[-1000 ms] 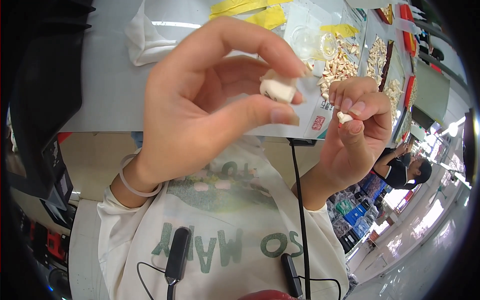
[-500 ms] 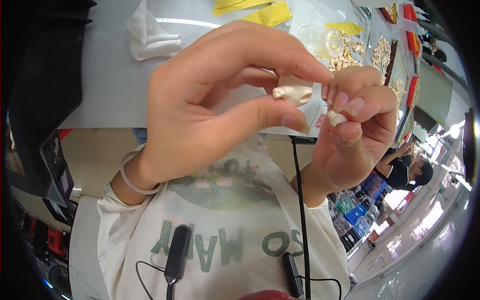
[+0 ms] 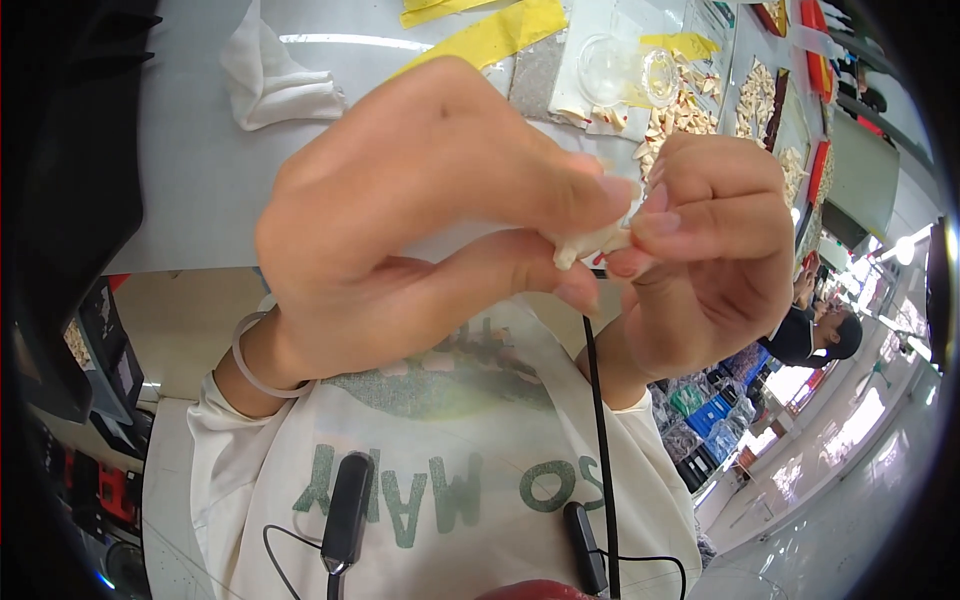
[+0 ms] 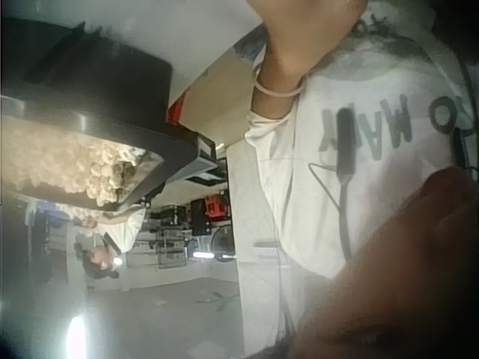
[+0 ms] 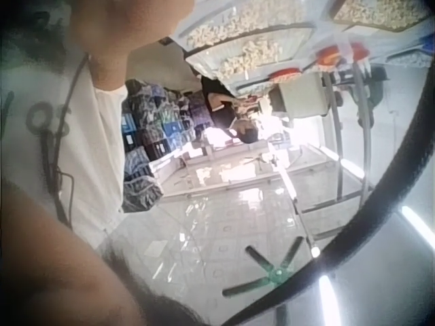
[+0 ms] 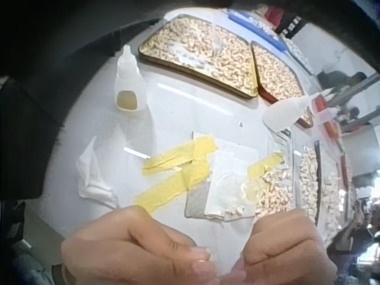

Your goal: The person assembles small plastic toy parts by hand, gluing components together at a workbench.

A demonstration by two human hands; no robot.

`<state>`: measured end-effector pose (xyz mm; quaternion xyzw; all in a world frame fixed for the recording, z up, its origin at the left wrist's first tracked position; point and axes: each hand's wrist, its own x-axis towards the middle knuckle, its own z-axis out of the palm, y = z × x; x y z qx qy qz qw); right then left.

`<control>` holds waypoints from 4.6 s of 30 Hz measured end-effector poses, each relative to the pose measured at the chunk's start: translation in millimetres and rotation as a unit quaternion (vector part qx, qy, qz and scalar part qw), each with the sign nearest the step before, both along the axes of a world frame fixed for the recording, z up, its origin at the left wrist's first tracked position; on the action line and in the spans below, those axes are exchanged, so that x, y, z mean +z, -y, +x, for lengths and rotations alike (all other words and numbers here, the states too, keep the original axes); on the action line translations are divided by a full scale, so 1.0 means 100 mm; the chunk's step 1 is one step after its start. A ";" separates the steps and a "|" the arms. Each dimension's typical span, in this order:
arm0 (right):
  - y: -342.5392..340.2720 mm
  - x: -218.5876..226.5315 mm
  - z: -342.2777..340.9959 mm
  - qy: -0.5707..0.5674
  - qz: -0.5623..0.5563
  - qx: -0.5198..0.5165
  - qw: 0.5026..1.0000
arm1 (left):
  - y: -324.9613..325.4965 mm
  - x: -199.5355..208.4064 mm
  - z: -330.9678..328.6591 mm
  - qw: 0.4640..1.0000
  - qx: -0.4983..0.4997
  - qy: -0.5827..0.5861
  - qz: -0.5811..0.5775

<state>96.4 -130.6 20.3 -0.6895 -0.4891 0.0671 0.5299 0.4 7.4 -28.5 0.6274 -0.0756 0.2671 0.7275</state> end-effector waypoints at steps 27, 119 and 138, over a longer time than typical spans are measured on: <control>1.04 -0.01 0.86 0.101 -0.184 -0.298 0.931 | 0.19 0.12 0.09 0.992 0.053 -0.112 0.029; 0.57 -0.13 0.28 -0.268 0.085 0.005 0.960 | 0.12 0.16 0.07 0.973 -0.018 -0.129 -0.188; 0.31 0.01 0.40 -0.047 0.044 -0.175 0.982 | 0.01 0.02 0.09 0.999 -0.018 -0.025 0.011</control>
